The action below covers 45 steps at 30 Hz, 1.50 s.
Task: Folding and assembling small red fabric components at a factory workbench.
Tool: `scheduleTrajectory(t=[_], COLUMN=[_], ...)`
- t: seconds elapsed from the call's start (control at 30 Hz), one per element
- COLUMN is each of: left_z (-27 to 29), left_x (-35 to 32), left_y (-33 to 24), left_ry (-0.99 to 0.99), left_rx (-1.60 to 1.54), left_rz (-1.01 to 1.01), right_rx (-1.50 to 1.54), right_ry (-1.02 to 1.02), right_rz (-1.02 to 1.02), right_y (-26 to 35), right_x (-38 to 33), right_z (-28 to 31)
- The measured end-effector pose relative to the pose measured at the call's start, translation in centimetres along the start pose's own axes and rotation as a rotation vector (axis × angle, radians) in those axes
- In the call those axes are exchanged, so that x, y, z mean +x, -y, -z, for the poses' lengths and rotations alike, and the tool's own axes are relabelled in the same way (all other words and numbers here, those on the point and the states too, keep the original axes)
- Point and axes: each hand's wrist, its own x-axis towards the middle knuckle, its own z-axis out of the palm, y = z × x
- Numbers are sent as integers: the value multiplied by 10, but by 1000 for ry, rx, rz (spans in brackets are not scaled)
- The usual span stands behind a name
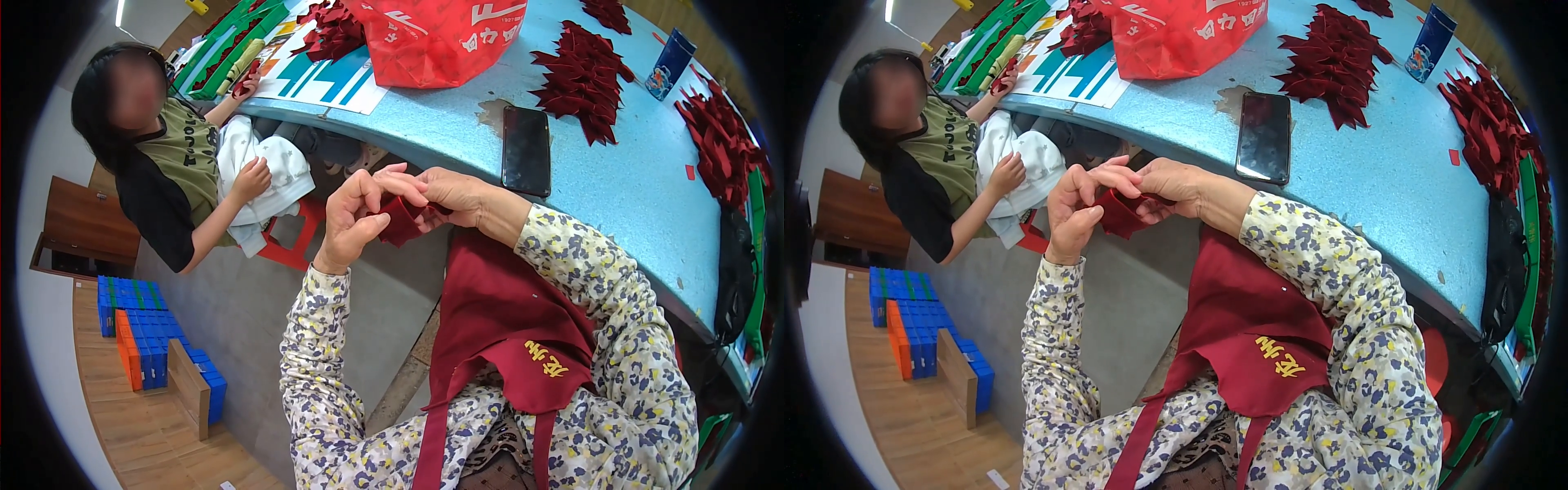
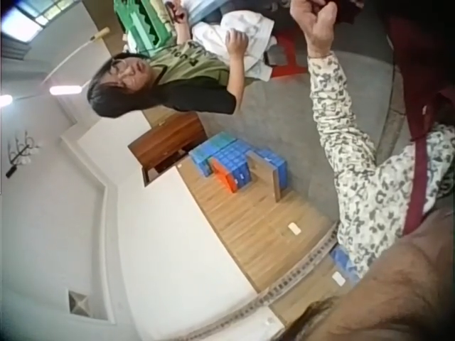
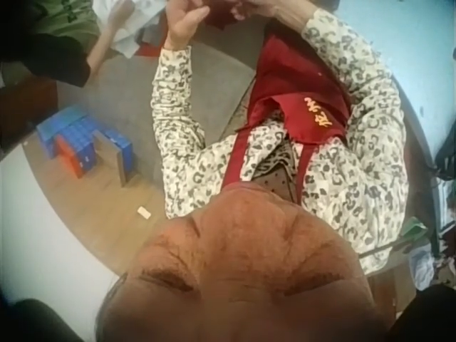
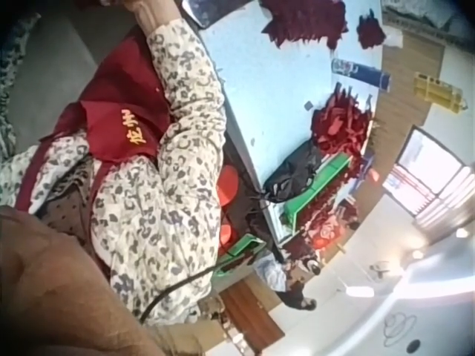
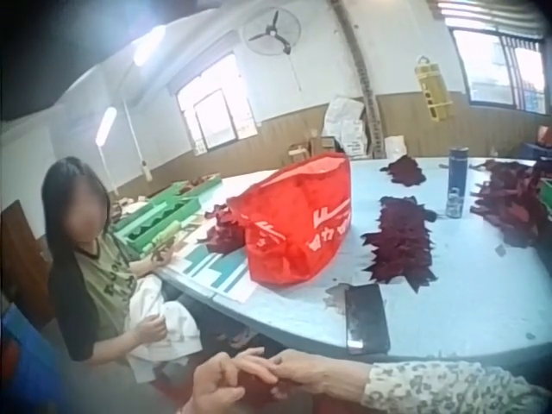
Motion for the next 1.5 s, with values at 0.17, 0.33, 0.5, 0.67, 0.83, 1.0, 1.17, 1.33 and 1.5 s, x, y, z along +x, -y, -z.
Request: scheduleTrajectory(t=[0.17,0.33,0.5,0.67,0.83,1.0,1.17,1.33,1.5], left_z=[-1,2,6,17,9,4,1,15,17], left_x=[1,-2,5,7,12,21,27,29,34], left_y=[-2,-2,-14,-19,-37,-52,-50,-48,-59], left_ry=[21,40,128,303,283,292,353,492,578], left_rx=[-84,-115,-135,90,208,315,464,386,544], left_rz=[65,88,129,60,205,336,128,147,247], right_rx=[-34,-65,-62,-84,-117,-152,-128,-174,-214], right_ry=[39,10,22,19,34,35,50,54,85], right_rz=[6,-19,4,32,45,67,71,64,70], right_y=[-1,-1,-4,-4,0,-3,-4,0,2], right_x=[1,2,4,3,-1,1,-1,-3,-1], right_z=[1,-5,1,1,1,5,3,0,1])
